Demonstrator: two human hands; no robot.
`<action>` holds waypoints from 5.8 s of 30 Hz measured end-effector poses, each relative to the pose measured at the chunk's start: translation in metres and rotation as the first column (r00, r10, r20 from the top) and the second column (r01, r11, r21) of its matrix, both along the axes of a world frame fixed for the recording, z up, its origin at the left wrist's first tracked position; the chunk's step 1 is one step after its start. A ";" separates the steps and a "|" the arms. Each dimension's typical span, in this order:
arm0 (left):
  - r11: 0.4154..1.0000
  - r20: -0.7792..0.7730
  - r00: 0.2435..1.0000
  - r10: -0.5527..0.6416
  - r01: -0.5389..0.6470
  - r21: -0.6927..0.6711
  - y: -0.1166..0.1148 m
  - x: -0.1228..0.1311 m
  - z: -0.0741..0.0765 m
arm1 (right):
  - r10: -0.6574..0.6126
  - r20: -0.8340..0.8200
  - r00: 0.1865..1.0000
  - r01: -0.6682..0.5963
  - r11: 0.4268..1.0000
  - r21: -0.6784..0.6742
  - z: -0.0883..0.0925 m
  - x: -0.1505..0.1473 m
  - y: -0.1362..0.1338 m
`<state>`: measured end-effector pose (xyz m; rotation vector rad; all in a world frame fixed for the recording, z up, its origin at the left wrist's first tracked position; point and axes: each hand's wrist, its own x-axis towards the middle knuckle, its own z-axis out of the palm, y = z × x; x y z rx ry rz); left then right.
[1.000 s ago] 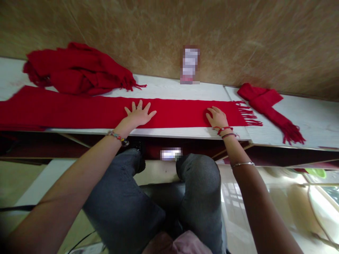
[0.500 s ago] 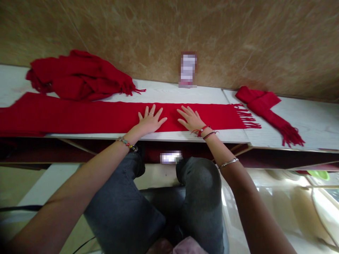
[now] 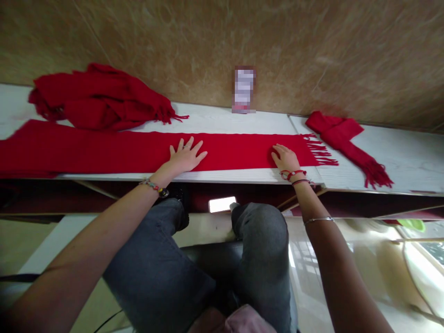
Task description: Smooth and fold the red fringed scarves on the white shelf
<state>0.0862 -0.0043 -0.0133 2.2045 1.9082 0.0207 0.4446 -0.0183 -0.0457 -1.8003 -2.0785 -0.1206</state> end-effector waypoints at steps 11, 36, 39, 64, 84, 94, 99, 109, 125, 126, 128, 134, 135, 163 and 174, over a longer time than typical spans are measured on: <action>1.000 -0.010 1.000 -0.009 0.009 -0.006 0.000 0.000 0.002 | -0.009 -0.014 1.000 0.009 0.999 0.036 0.000 -0.003 0.001; 1.000 -0.010 1.000 -0.002 0.002 -0.009 0.000 0.002 0.004 | 0.000 -0.034 0.999 0.002 0.999 0.048 -0.002 -0.002 0.002; 1.000 -0.007 1.000 -0.003 0.003 -0.011 0.000 0.002 0.004 | 0.003 -0.034 0.999 -0.002 0.999 0.052 -0.003 -0.002 0.002; 1.000 -0.012 1.000 0.000 0.001 0.005 0.000 0.002 0.003 | 0.005 -0.053 0.999 -0.002 0.998 0.061 -0.002 -0.002 0.002; 1.000 -0.016 1.000 -0.003 0.003 -0.006 0.000 0.002 0.004 | 0.006 -0.025 1.000 -0.004 0.999 0.051 -0.002 -0.002 0.002; 1.000 -0.043 0.999 0.005 -0.006 -0.012 0.000 0.004 0.006 | 0.034 -0.057 0.998 -0.029 0.996 0.084 -0.003 -0.001 0.003; 1.000 -0.033 0.999 0.002 -0.002 -0.019 -0.001 0.004 0.007 | 0.031 -0.045 0.998 -0.028 0.997 0.077 -0.001 -0.002 0.002; 1.000 -0.039 0.999 0.000 -0.001 -0.010 0.001 0.003 0.004 | 0.017 -0.044 0.999 -0.014 0.997 0.075 0.001 -0.005 0.000; 1.000 -0.050 0.999 0.001 -0.001 -0.013 0.002 0.002 0.003 | 0.035 -0.040 0.999 -0.031 0.996 0.089 -0.001 -0.003 0.001; 1.000 -0.049 0.999 0.001 -0.002 -0.015 0.002 0.002 0.004 | 0.034 -0.042 0.999 -0.030 0.996 0.089 -0.001 -0.003 0.001; 1.000 -0.043 0.999 0.003 -0.004 -0.014 0.001 0.003 0.004 | 0.030 -0.044 0.999 -0.026 0.996 0.089 -0.001 -0.003 0.001; 1.000 -0.024 1.000 0.002 -0.002 -0.011 0.001 0.003 0.003 | 0.024 -0.048 0.999 -0.021 0.997 0.071 0.000 -0.005 0.000; 1.000 -0.023 1.000 0.003 -0.003 -0.012 0.002 0.002 0.003 | 0.023 -0.048 0.999 -0.020 0.998 0.067 0.000 -0.004 0.000; 0.990 0.021 0.997 0.076 -0.078 0.116 -0.004 0.011 0.006 | -0.013 0.047 0.999 0.021 0.985 -0.172 0.017 -0.047 0.026; 0.996 -0.023 0.996 0.084 -0.085 -0.033 0.010 -0.009 0.005 | 0.257 0.085 0.963 -0.230 0.942 -0.246 0.009 -0.101 0.031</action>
